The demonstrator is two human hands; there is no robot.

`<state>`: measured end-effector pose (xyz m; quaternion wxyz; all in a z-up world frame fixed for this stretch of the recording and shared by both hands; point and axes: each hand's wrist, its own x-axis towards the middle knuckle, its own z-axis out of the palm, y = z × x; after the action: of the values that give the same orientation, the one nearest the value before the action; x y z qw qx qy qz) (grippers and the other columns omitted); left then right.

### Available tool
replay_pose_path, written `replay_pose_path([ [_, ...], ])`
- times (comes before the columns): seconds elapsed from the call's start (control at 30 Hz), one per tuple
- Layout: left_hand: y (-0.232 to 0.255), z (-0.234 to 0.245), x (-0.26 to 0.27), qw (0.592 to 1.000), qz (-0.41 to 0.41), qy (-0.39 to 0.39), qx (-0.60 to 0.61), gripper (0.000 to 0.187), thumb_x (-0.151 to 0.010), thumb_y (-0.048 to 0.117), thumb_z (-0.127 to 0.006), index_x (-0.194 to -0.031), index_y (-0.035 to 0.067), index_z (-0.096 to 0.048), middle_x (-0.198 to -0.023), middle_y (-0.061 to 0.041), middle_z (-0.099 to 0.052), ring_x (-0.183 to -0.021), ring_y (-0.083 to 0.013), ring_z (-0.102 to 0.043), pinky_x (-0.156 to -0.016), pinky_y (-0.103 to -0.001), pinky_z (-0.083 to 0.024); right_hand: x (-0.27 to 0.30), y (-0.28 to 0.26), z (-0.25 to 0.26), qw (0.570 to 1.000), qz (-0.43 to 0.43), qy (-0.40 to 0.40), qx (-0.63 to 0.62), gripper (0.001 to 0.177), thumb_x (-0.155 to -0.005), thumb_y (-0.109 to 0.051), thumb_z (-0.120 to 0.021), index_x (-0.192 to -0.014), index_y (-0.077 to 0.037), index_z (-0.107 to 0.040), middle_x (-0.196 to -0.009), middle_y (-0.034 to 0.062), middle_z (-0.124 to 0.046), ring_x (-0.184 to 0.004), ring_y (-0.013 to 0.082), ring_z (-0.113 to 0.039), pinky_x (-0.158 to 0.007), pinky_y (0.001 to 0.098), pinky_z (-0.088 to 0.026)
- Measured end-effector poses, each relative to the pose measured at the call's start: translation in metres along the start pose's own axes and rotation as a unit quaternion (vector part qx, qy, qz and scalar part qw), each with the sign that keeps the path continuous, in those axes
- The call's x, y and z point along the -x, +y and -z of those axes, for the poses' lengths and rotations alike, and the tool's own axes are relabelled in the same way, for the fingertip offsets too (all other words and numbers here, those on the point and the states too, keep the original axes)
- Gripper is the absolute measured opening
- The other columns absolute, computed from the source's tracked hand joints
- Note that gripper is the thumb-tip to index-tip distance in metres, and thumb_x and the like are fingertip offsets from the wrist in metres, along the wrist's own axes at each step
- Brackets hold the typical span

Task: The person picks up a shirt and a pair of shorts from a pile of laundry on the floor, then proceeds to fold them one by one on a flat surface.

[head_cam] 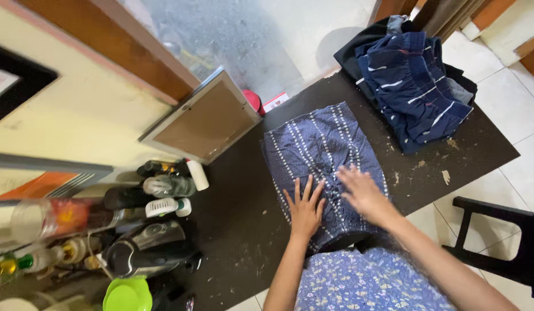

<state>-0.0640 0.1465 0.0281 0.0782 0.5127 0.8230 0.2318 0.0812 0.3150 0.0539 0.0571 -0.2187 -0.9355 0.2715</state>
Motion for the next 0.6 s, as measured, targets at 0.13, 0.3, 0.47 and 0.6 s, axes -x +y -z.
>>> replay_pose_path([
  [0.13,-0.012,-0.010,0.005,0.999,0.014,-0.017,-0.027,0.054,-0.100,0.038,-0.057,-0.153,0.033,-0.047,-0.166,0.001,-0.033,-0.155,-0.0346,-0.016,-0.116,-0.072,-0.002,-0.008,-0.003,-0.018,0.990,0.043,-0.087,0.102,0.067,-0.096,-0.040,-0.051,-0.157,-0.024,-0.028,-0.165,0.0022,-0.023,-0.153,0.0257,-0.017,-0.120,0.0548,-0.013],
  [0.3,-0.015,-0.009,0.001,0.998,0.028,-0.047,-0.038,0.058,-0.097,0.037,-0.056,-0.154,0.035,-0.046,-0.166,0.004,-0.031,-0.155,-0.0329,-0.016,-0.117,-0.071,-0.003,-0.012,0.035,-0.020,0.992,0.016,-0.044,0.121,0.063,-0.098,-0.044,-0.045,-0.157,-0.028,-0.029,-0.167,0.0007,-0.021,-0.153,0.0247,-0.015,-0.121,0.0528,-0.013],
  [0.47,-0.018,-0.015,-0.003,0.995,0.029,-0.050,-0.082,0.061,-0.096,0.035,-0.053,-0.156,0.038,-0.043,-0.167,0.006,-0.031,-0.155,-0.0307,-0.017,-0.118,-0.068,-0.004,-0.009,0.049,-0.012,0.991,-0.076,0.070,0.086,0.065,-0.099,-0.045,-0.039,-0.159,-0.023,-0.025,-0.167,0.0039,-0.018,-0.155,0.0271,-0.012,-0.121,0.0529,-0.008],
  [0.6,-0.020,-0.017,-0.005,0.995,0.035,-0.060,-0.074,0.062,-0.094,0.035,-0.053,-0.155,0.039,-0.042,-0.167,0.005,-0.030,-0.155,-0.0312,-0.016,-0.118,-0.069,-0.004,-0.031,0.032,-0.025,0.985,0.038,0.031,0.166,0.063,-0.100,-0.039,-0.038,-0.159,-0.022,-0.027,-0.168,0.0018,-0.021,-0.156,0.0247,-0.014,-0.121,0.0576,-0.006],
])
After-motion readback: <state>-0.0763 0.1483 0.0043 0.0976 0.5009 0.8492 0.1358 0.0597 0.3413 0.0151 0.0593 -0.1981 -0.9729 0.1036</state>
